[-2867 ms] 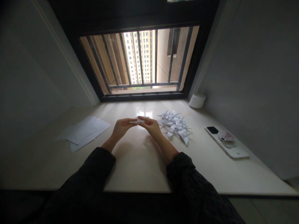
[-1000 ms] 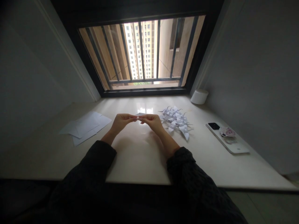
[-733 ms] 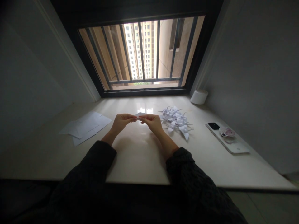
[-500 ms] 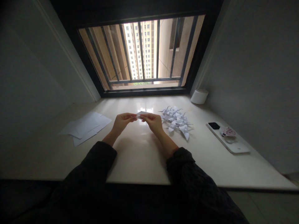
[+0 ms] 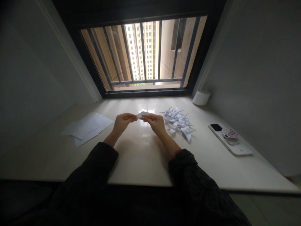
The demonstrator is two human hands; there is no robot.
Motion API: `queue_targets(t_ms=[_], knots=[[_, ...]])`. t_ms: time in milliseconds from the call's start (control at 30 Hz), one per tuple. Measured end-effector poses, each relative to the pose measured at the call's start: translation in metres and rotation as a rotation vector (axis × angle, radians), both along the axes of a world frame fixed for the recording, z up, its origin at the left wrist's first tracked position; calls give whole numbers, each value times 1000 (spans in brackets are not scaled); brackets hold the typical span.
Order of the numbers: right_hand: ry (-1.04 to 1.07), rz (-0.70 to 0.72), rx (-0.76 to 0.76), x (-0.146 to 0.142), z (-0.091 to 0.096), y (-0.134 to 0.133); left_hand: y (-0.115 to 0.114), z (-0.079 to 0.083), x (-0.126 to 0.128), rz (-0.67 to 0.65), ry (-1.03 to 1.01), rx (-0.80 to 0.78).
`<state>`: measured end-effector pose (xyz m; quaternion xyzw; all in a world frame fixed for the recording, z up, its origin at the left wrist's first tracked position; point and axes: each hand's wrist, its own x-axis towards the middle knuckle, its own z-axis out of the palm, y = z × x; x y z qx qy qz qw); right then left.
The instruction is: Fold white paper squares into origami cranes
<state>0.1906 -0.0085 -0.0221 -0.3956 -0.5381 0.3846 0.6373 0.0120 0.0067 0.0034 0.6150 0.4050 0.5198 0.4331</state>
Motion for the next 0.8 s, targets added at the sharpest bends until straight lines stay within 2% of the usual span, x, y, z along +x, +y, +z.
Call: queue_targets(t_ms=[167, 500, 700, 800], knots=[[27, 11, -1, -2, 4, -3, -6, 3, 4, -43, 10, 18], [-21, -5, 17, -3, 5, -6, -4, -1, 7, 7, -78, 53], [117, -40, -19, -6, 7, -7, -5, -4, 10, 14, -122, 102], [111, -61, -58, -6, 9, -8, -4, -7, 8, 23, -101, 126]])
